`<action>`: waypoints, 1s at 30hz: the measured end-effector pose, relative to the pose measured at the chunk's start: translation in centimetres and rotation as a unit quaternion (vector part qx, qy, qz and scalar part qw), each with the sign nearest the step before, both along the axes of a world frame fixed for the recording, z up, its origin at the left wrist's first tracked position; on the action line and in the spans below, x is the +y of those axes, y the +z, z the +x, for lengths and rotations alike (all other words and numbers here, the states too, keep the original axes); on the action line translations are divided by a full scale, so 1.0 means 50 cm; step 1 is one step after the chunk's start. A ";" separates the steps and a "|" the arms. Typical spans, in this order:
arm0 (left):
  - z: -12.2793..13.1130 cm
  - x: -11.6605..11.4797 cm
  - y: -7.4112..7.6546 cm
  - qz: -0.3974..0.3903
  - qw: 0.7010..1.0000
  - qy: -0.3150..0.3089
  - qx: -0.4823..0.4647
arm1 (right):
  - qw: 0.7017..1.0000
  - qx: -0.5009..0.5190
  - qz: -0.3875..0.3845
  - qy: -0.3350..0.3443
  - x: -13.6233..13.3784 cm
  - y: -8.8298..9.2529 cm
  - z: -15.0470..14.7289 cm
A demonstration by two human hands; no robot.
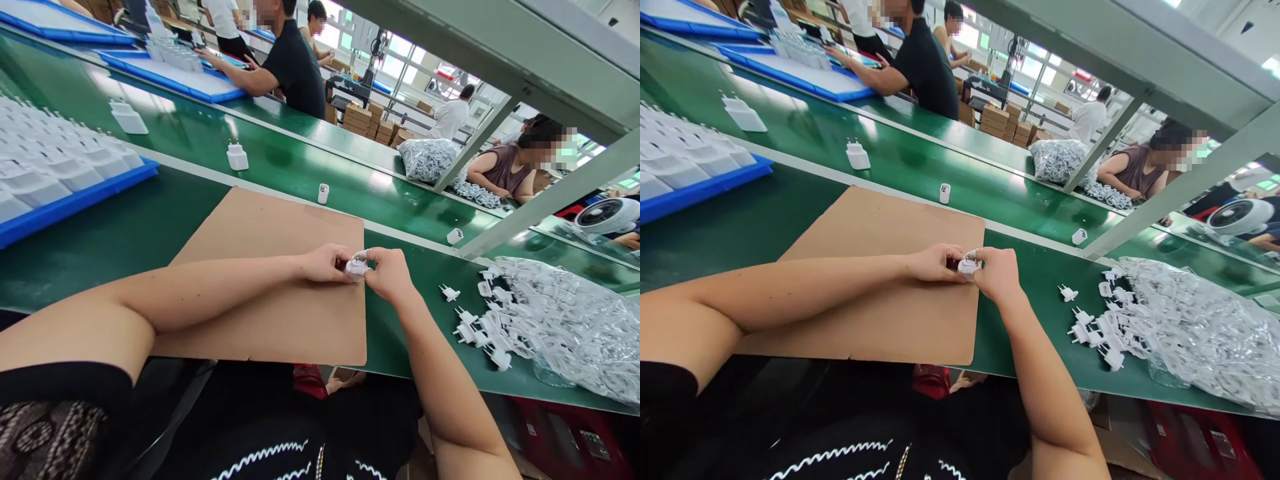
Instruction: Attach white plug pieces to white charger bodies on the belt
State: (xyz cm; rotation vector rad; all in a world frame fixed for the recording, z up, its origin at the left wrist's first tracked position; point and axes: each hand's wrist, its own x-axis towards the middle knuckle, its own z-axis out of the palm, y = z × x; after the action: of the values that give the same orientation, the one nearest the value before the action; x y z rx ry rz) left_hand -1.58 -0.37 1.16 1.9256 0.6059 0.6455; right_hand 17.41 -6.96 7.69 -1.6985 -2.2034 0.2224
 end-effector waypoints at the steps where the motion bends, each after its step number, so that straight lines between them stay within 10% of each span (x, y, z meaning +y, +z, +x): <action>1: 0.000 0.001 0.000 -0.006 1.000 -0.013 0.002 | 1.000 -0.002 -0.016 0.007 0.002 0.006 0.001; 15: 0.010 -0.011 -0.010 0.042 0.999 0.024 0.003 | 0.985 0.139 -0.030 -0.098 -0.019 -0.044 0.008; 30: 0.005 -0.011 -0.015 0.037 0.998 0.049 -0.014 | 0.972 0.181 0.147 -0.015 -0.026 -0.078 0.002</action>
State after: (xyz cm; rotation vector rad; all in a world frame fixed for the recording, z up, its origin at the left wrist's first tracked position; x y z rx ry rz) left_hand -1.33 -0.93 0.42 1.9612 0.6701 0.7639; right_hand 17.52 -8.25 3.78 -1.4022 -1.8390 0.1720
